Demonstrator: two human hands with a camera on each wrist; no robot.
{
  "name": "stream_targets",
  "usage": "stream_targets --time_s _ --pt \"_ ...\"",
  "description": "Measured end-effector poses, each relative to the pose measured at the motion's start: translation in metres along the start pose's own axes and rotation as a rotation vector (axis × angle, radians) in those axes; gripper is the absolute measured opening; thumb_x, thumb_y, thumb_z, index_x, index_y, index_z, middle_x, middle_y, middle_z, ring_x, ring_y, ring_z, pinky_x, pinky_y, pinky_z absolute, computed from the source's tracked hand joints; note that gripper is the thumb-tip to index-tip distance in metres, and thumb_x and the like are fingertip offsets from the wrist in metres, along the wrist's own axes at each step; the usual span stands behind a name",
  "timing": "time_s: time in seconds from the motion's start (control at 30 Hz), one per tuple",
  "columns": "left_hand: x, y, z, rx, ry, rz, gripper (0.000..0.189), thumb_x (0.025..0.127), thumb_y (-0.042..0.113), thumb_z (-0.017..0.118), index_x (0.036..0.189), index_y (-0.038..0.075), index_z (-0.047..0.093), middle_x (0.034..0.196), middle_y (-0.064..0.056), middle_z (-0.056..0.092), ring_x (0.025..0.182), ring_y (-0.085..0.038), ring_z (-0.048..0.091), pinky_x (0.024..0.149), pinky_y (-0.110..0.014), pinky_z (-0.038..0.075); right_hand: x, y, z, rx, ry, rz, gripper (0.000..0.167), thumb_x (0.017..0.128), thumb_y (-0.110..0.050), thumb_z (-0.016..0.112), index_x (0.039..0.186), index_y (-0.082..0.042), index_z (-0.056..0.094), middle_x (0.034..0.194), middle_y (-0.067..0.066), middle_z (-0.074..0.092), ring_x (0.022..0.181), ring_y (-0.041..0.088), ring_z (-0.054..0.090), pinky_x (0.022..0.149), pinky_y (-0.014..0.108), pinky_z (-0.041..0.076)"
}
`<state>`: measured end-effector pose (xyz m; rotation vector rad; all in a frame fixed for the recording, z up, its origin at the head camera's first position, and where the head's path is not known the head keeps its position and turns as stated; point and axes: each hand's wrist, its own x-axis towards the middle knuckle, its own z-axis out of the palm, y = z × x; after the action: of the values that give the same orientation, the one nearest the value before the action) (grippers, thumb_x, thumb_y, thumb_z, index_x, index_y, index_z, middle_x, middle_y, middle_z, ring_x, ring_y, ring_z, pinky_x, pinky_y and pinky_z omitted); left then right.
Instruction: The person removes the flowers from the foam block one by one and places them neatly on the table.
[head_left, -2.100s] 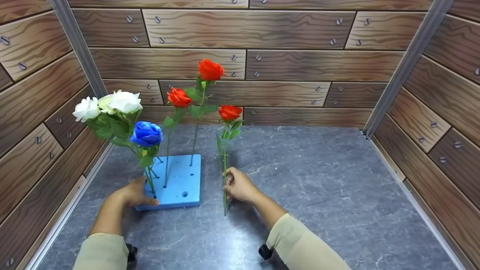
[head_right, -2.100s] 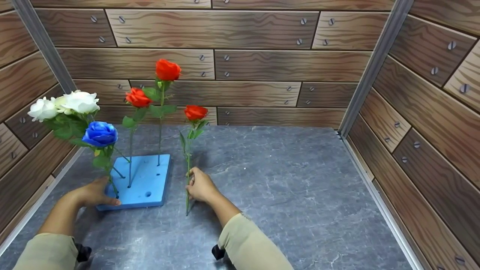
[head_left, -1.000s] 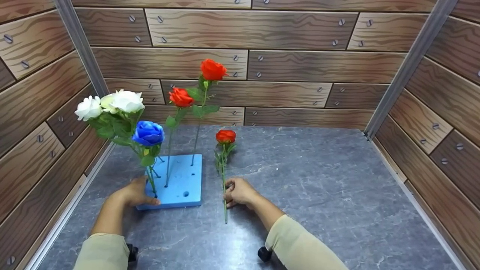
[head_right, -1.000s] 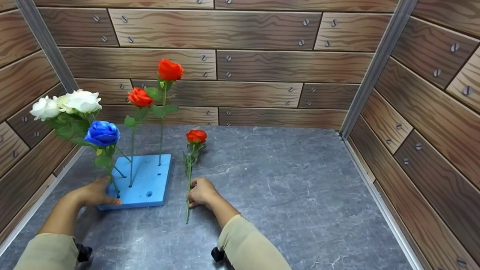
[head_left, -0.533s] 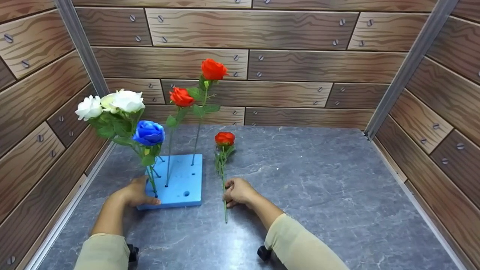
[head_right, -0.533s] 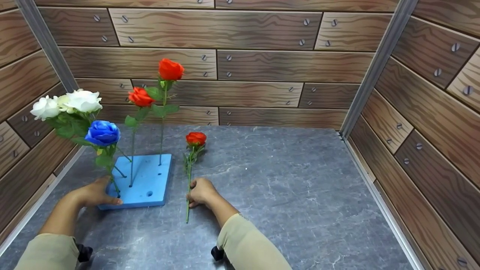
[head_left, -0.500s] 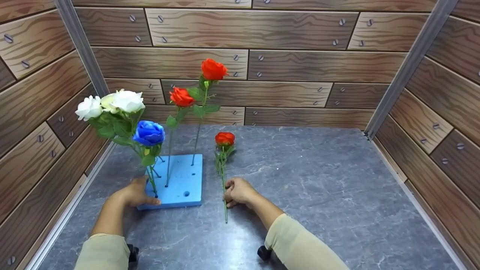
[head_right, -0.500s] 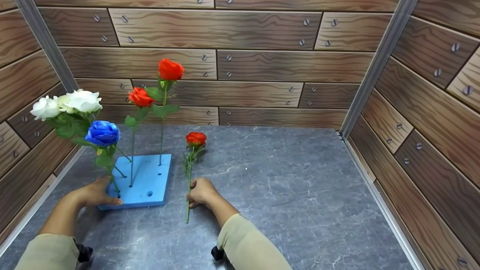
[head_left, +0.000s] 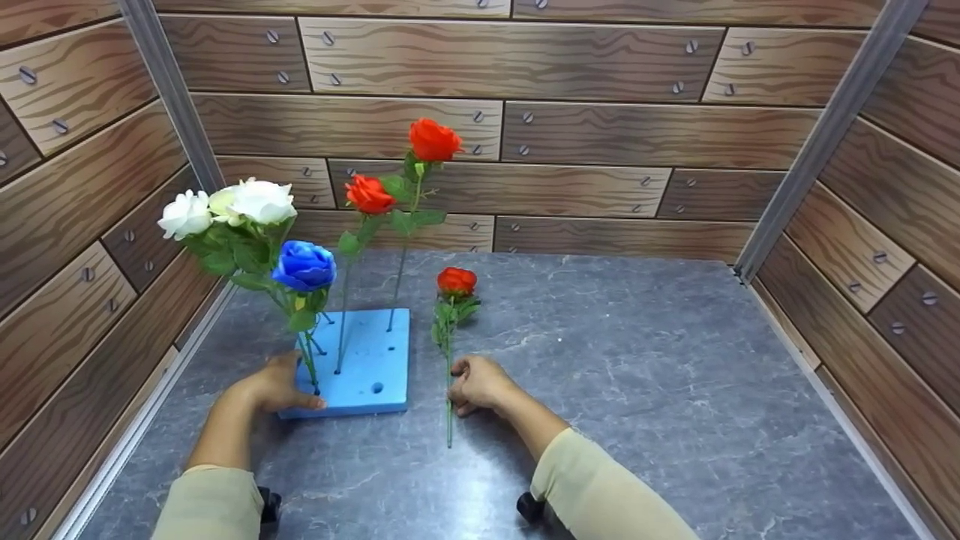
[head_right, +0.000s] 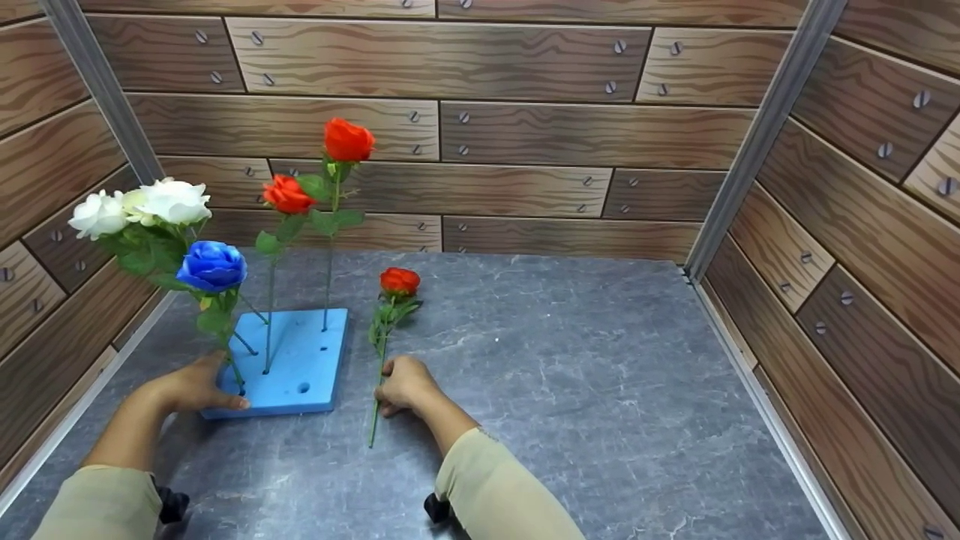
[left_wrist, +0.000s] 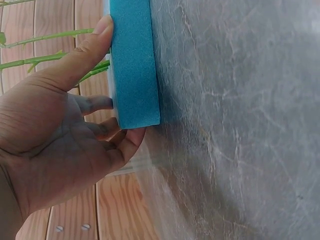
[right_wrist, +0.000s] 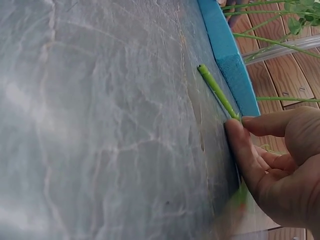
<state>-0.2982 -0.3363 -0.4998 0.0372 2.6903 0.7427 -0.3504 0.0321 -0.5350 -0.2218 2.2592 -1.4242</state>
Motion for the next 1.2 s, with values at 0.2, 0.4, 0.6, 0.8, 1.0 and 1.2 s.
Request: stream_targets --time_s 0.2,0.4,0.6,0.8,1.0,1.2 --pt "0.003 0.001 -0.003 -0.006 0.0 -0.011 0.123 0.091 0.043 0.089 0.165 -0.017 0.011 0.169 -0.049 0.013 0.158 -0.068 0.01 0.129 -0.076 0.019 0.005 -0.01 -0.004 -0.201 0.08 -0.104 0.032 0.093 -0.004 0.078 0.121 -0.001 0.062 0.079 -0.001 0.059 0.056 0.011 0.061 0.056 0.027 0.058" --pt "0.003 0.0 -0.003 -0.02 0.011 -0.007 0.125 0.09 0.04 0.09 0.165 -0.019 0.01 0.168 -0.05 0.013 0.158 -0.069 0.01 0.13 -0.076 0.02 0.011 -0.026 -0.005 -0.274 0.174 -0.232 0.034 0.093 -0.009 0.082 0.122 -0.002 0.066 0.087 -0.001 0.057 0.074 0.013 0.052 0.069 0.027 0.044" --pt "0.001 -0.002 0.0 -0.047 0.021 -0.015 0.126 0.089 0.04 0.091 0.166 -0.016 0.01 0.169 -0.049 0.012 0.158 -0.068 0.01 0.13 -0.076 0.019 0.022 -0.041 -0.003 -0.199 0.199 -0.261 0.034 0.096 -0.012 0.081 0.126 -0.006 0.066 0.103 0.007 0.063 0.088 0.017 0.057 0.078 0.033 0.05" --pt "-0.001 -0.003 0.001 -0.06 0.032 -0.024 0.126 0.088 0.039 0.092 0.167 -0.014 0.01 0.168 -0.05 0.011 0.158 -0.069 0.01 0.128 -0.078 0.021 0.036 -0.051 0.002 -0.015 0.167 -0.308 0.038 0.097 -0.009 0.08 0.132 -0.005 0.064 0.122 0.015 0.063 0.107 0.022 0.061 0.093 0.036 0.056" --pt "-0.001 -0.003 0.003 -0.076 0.038 -0.038 0.128 0.086 0.04 0.093 0.167 -0.014 0.01 0.168 -0.05 0.011 0.158 -0.068 0.01 0.128 -0.077 0.022 0.054 -0.057 0.007 0.098 0.19 -0.337 0.046 0.097 -0.01 0.08 0.139 -0.005 0.062 0.134 0.023 0.061 0.12 0.03 0.065 0.104 0.042 0.058" --pt "0.002 -0.003 0.004 -0.087 0.046 -0.045 0.128 0.085 0.04 0.094 0.168 -0.012 0.011 0.169 -0.05 0.013 0.158 -0.068 0.013 0.128 -0.077 0.024 0.074 -0.058 0.014 0.106 0.224 -0.387 0.057 0.094 -0.009 0.083 0.144 0.0 0.059 0.14 0.028 0.061 0.129 0.041 0.066 0.112 0.047 0.058"
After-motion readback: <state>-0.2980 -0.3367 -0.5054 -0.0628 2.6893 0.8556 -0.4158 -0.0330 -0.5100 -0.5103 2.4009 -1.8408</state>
